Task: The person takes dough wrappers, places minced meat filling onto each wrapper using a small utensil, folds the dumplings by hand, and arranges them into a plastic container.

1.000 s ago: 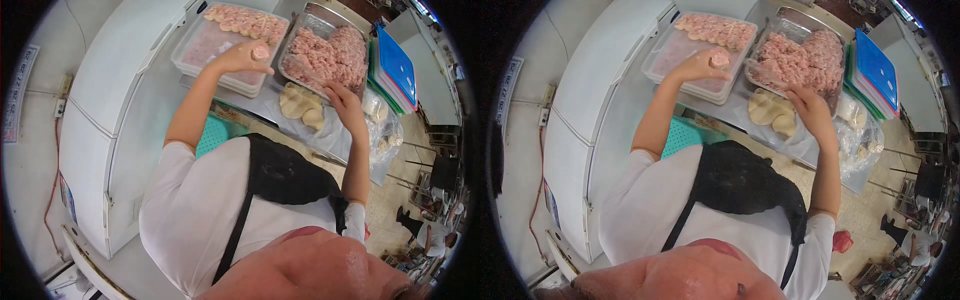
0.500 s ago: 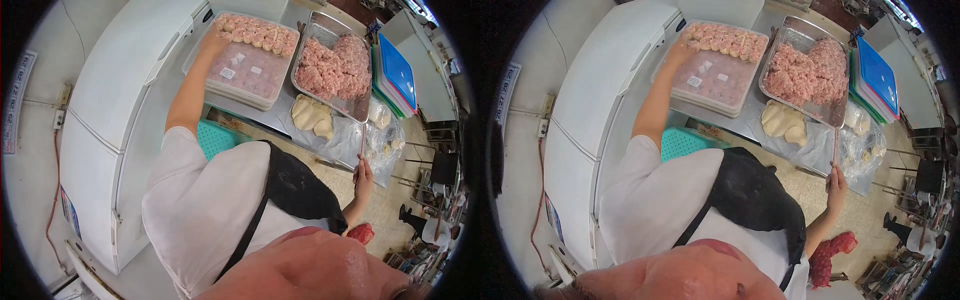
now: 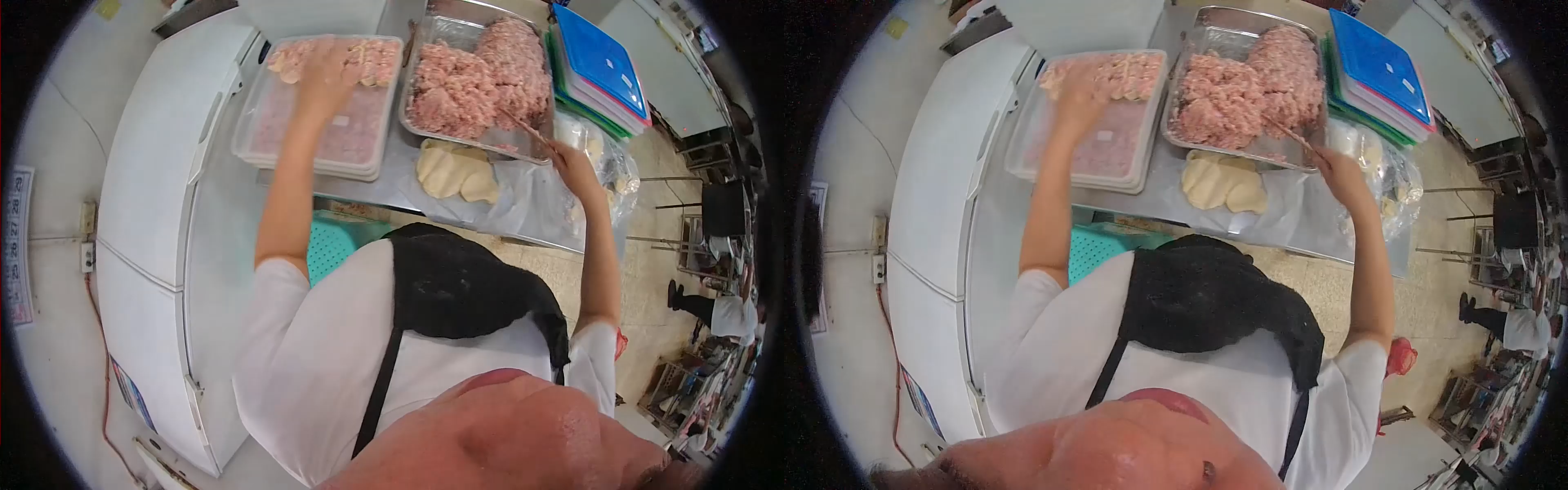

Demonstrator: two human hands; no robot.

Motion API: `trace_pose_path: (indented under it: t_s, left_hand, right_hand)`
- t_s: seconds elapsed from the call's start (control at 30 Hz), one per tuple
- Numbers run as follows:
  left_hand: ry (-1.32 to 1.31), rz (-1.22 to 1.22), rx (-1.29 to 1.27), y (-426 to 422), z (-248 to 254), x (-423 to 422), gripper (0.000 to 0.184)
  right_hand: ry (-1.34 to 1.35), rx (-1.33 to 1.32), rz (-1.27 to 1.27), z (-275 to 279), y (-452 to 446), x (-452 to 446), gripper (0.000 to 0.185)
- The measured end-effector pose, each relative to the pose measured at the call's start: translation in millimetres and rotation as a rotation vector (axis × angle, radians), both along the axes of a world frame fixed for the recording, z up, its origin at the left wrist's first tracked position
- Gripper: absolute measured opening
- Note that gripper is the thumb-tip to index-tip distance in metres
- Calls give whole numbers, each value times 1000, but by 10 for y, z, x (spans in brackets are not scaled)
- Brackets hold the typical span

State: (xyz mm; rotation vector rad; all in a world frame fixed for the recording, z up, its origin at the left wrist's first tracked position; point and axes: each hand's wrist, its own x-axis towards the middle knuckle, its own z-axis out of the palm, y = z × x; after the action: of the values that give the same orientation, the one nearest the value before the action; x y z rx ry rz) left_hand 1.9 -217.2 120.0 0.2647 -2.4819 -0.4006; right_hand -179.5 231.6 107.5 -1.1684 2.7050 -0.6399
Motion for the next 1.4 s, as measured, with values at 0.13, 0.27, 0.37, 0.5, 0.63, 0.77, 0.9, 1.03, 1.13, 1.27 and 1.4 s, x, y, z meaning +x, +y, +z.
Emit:
trace_pose_path:
  t_s: [0.13,0.27,0.37,0.5,0.63,0.77,0.9,1.03,1.13,1.27,1.4]
  left_hand:
    - [153,-194,115,1225,-127,-430,50]
    - [193,-68,199,1346,-708,-889,45]
    - [177,104,139,1337,-903,-980,42]
    - [285,131,315,1293,-939,-1011,40]
    - [272,69,352,1346,-789,-956,39]
    - [306,33,427,1343,-778,-920,38]
    - [329,52,430,1309,-824,-902,35]
    - [328,81,400,1333,-809,-886,33]
    - [343,60,393,1324,-801,-880,33]
    - [343,19,421,1289,-808,-864,34]
    - [328,3,451,1283,-784,-850,37]
  right_hand:
    - [380,256,93,463,-207,-732,29]
    - [563,457,72,673,-490,-1190,30]
    - [614,448,220,-21,-754,-1389,21]
    - [620,238,323,-373,-747,-1026,14]
    - [534,298,499,-287,-438,-586,13]
    - [621,370,611,89,-471,-827,17]
    - [684,353,468,489,-763,-1424,34]
    - [718,287,404,182,-1304,-1905,31]
    - [613,422,434,-5,-1656,-1513,22]
    - [520,390,451,-136,-1723,-1187,20]
    - [478,370,506,17,-1403,-749,23]
